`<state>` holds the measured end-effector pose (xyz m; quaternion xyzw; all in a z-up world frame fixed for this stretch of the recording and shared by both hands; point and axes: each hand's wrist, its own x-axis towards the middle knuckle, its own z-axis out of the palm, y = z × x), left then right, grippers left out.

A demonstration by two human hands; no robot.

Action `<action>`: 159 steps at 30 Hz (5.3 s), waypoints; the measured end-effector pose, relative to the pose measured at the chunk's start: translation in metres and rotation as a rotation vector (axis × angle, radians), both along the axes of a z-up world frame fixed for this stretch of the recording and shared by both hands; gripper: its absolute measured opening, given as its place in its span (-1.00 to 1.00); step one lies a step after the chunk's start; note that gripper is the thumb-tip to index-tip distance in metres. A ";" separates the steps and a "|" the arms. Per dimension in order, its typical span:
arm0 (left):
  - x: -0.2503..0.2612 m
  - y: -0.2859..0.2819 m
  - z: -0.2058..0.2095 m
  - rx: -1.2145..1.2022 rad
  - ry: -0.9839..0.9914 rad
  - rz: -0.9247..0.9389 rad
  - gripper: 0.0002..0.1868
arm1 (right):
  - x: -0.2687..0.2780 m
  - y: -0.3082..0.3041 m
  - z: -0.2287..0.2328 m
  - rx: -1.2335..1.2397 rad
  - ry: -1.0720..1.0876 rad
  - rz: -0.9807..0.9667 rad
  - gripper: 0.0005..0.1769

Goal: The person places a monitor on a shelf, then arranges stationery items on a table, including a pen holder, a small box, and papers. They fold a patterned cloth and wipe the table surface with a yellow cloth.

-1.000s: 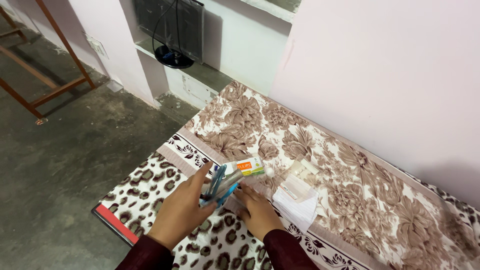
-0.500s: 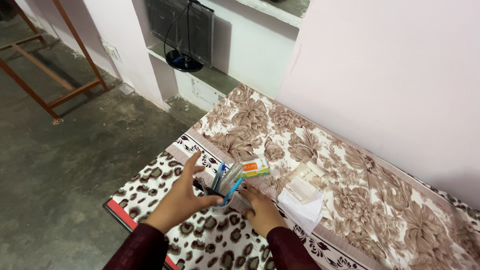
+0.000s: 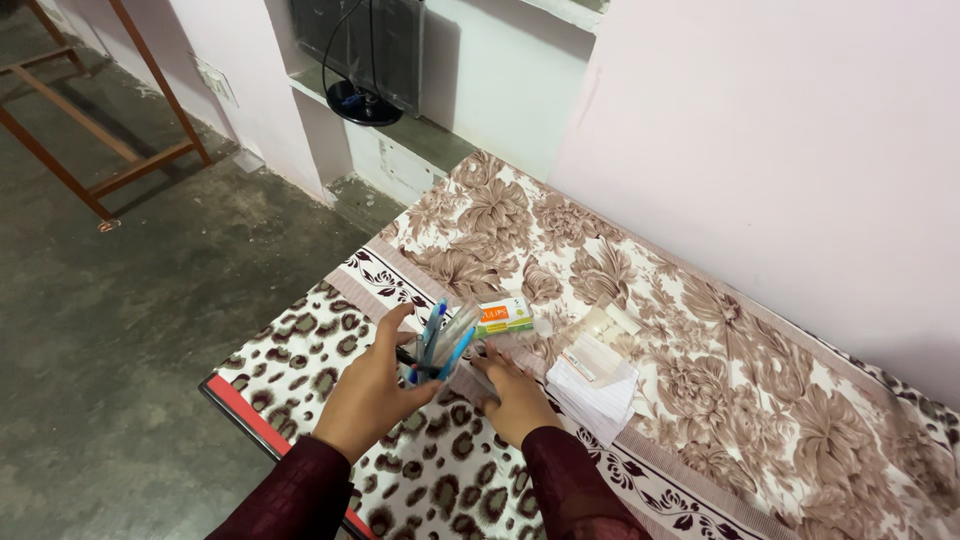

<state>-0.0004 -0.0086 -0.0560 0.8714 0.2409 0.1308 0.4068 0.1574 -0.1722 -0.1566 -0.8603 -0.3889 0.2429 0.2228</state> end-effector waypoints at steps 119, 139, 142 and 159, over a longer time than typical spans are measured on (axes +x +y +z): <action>0.034 -0.012 -0.035 -0.216 -0.051 0.158 -0.71 | -0.012 -0.023 0.053 0.404 0.500 -0.459 -0.58; 0.054 -0.029 -0.069 0.610 -0.001 -0.212 -0.83 | -0.026 -0.034 0.067 0.296 0.289 -0.428 -0.65; 0.050 -0.030 -0.056 0.581 -0.108 -0.177 -0.61 | -0.026 -0.036 0.070 0.216 0.344 -0.479 -0.64; 0.045 -0.038 -0.038 0.575 0.027 -0.208 -0.65 | 0.008 -0.073 0.052 0.075 -0.140 -0.453 -0.68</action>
